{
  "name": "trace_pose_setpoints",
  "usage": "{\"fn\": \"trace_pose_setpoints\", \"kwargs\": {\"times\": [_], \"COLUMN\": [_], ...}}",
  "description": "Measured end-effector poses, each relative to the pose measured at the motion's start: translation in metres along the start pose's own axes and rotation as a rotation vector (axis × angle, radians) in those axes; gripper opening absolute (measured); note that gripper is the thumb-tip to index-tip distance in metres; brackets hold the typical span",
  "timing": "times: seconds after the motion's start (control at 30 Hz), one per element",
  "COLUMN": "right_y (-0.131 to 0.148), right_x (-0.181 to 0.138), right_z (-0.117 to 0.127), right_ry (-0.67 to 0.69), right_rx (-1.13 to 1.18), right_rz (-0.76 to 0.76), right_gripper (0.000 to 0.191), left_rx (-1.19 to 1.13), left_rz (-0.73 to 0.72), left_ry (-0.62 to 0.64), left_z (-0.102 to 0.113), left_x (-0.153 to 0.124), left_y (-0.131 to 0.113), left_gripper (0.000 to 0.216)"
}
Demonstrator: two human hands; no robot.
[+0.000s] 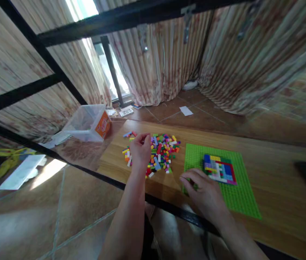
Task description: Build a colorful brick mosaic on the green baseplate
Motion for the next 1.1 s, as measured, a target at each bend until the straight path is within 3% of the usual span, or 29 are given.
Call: {"fn": "trace_pose_setpoints", "kwargs": {"times": [0.17,0.33,0.67,1.1], "right_y": [0.012,0.024,0.041,0.048], "right_x": [-0.001,0.001,0.006,0.011], "right_z": [-0.014,-0.031,-0.054,-0.074], "right_ry": [0.088,0.046,0.026,-0.025], "right_rx": [0.017,0.036,0.053,-0.060], "right_rz": [0.037,0.101,0.183,0.232], "right_gripper": [0.018,0.015,0.018,0.016], "left_rx": [-0.214,-0.383,-0.487,-0.491], "left_rz": [0.145,0.288,0.338,0.358], "left_ry": [-0.074,-0.086,-0.081,-0.091], "left_z": [0.009,0.018,0.035,0.040], "left_x": [-0.003,-0.003,0.002,0.003], "left_y": [-0.009,-0.016,-0.019,-0.020], "left_gripper": [0.014,0.013,0.014,0.010]}}
Point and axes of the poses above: each hand's wrist, its own x-axis towards the middle knuckle, its own z-axis out of the back of the hand, y = z × x, the point moved 2 cm from there along x, towards the middle knuckle, and after that the axes turned 4 degrees about -y, right-handed, at the moved point
